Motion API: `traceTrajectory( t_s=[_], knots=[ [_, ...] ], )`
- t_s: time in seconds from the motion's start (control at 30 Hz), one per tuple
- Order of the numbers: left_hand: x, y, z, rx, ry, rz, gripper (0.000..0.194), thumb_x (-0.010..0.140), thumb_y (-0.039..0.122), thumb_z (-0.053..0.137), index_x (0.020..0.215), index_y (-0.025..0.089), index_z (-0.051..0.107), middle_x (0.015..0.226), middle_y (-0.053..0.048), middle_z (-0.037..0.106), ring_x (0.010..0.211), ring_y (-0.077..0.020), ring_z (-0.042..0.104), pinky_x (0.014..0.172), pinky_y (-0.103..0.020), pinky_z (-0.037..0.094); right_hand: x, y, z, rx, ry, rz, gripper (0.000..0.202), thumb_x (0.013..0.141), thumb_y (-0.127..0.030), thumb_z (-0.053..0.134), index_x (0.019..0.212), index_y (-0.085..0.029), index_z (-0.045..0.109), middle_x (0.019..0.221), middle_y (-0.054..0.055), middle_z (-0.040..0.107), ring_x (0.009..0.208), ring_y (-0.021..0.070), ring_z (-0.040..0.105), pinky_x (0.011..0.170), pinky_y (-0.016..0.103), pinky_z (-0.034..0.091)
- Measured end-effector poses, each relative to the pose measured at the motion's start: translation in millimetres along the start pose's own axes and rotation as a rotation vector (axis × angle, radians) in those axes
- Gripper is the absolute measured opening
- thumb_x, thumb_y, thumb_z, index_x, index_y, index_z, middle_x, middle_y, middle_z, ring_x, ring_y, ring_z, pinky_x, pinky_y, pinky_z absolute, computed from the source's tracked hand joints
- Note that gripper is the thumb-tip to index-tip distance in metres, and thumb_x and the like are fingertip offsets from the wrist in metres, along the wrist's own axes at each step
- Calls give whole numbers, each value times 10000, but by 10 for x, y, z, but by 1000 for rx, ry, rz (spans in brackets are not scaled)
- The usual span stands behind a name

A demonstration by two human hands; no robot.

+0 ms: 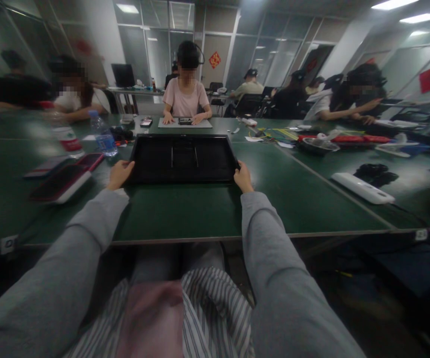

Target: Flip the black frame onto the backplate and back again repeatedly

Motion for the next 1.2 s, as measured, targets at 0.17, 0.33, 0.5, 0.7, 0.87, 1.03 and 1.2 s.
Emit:
traceTrajectory(
  t_s=[0.17, 0.33, 0.5, 0.7, 0.87, 1.03, 1.2],
  knots=[
    [-169, 185, -149, 21, 220, 187, 577, 1053, 530, 549, 1441, 113, 647, 1428, -262, 671, 1410, -425, 585, 1179, -562, 431, -87, -213, -52, -249, 100, -56, 681, 953, -306, 546, 1597, -94, 482, 1586, 282, 526, 1505, 413, 460, 1241, 695, 373],
    [-393, 532, -91, 58, 254, 508, 632, 1082, 572, 460, 1554, 163, 562, 1593, -242, 531, 1529, -420, 436, 1252, -588, 309, -179, -455, 132, -423, 92, -217, 697, 1072, -461, 394, 1707, -181, 327, 1721, 239, 351, 1574, 414, 333, 1222, 716, 337],
    [-490, 661, 129, 171, 100, 653, 684, 1077, 621, 458, 1564, 152, 563, 1612, -244, 497, 1489, -430, 445, 1250, -616, 276, -265, -626, 341, -449, -45, -375, 744, 1092, -588, 358, 1715, -183, 326, 1714, 243, 356, 1561, 417, 339, 1238, 702, 297],
    [-580, 768, 121, 229, 24, 681, 697, 1031, 628, 562, 1560, 174, 584, 1634, -240, 464, 1492, -453, 418, 1253, -641, 261, -302, -672, 367, -459, -98, -395, 728, 1091, -553, 397, 1710, -174, 348, 1684, 252, 379, 1552, 421, 341, 1241, 693, 288],
    [-521, 690, 3, 164, 57, 537, 603, 1038, 552, 571, 1516, 186, 609, 1620, -235, 483, 1512, -453, 418, 1251, -657, 282, -215, -542, 228, -390, 13, -290, 700, 1083, -552, 386, 1672, -175, 383, 1653, 253, 414, 1536, 413, 369, 1223, 693, 324],
    [-129, 245, -17, -45, 177, 187, 533, 992, 392, 649, 1455, 129, 641, 1561, -263, 551, 1508, -406, 488, 1236, -560, 397, -49, -114, -16, -263, 175, 29, 694, 1021, -484, 530, 1582, -80, 478, 1537, 310, 525, 1479, 429, 461, 1222, 693, 352],
    [155, -64, 136, -285, 32, 19, 479, 941, 330, 694, 1361, 100, 717, 1357, -206, 746, 1303, -319, 691, 1161, -440, 503, 84, 192, 39, -30, 16, 194, 650, 919, -340, 645, 1488, -33, 574, 1373, 269, 680, 1319, 357, 643, 1213, 555, 461]
  ],
)
Point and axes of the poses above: each hand's wrist, its own x-axis towards the middle knuckle, its own z-axis out of the palm, y = z × x, the point moved 5 cm from there along x, towards the middle knuckle
